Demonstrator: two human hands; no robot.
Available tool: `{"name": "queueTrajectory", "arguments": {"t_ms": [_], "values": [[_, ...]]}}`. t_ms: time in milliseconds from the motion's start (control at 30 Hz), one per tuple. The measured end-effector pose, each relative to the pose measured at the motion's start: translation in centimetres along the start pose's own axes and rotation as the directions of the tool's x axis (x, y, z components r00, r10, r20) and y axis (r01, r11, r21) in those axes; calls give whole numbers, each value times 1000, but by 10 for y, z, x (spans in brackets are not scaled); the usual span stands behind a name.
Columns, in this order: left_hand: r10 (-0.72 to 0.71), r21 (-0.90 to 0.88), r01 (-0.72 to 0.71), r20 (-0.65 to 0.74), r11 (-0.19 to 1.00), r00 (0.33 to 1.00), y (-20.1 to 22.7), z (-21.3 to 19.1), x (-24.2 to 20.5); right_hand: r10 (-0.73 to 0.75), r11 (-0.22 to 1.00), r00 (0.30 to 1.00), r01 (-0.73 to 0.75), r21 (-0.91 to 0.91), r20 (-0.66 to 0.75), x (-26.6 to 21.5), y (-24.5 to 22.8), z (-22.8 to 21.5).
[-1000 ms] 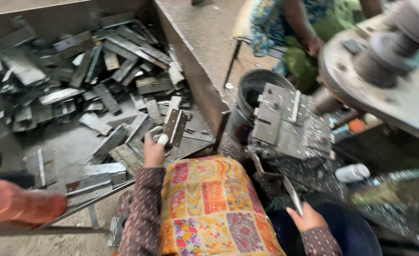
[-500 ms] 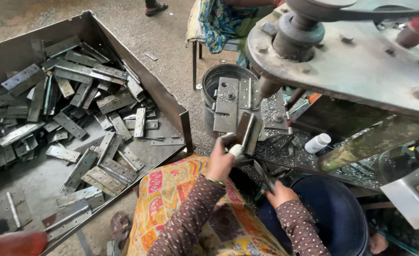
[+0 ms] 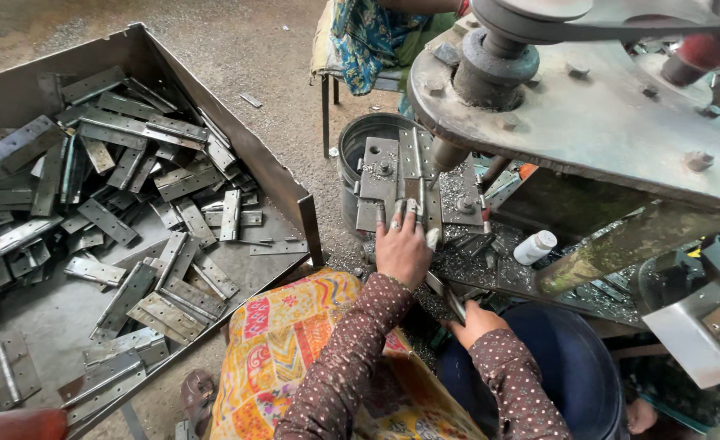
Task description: The person repeatedly picks up metal hinge pieces from a bin, places them into a press machine, and operates the lever to process them. The processed pieces are then discarded into a pile.
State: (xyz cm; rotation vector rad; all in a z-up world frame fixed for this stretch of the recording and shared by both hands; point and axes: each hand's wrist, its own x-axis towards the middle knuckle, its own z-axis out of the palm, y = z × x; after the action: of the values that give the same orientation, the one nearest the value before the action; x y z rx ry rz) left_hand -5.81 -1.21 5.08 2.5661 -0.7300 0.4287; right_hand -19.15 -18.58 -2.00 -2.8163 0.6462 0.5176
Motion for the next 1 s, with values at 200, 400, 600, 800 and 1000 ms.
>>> {"name": "queueTrajectory", "arguments": {"t_ms": [200,400,600,800,1000], "values": [[26,41,-23,-59,999,998,-5,-1,-5,33,998,999,-31,57,-32,7,22,64],[1,-11,-1,-10,1000,1000,-18,3,-8,19,1000,996,-17,18,-89,13,32,125],[106,90,-88,-215,992,971,-18,11,0,-26,989,998,35,143,-61,15,24,58],[31,87,-29,-22,996,999,-21,25,24,3,998,999,-1,60,-37,17,27,53],[51,41,-49,-71,998,996,-25,20,13,50,998,994,-45,47,-101,22,40,135]]}}
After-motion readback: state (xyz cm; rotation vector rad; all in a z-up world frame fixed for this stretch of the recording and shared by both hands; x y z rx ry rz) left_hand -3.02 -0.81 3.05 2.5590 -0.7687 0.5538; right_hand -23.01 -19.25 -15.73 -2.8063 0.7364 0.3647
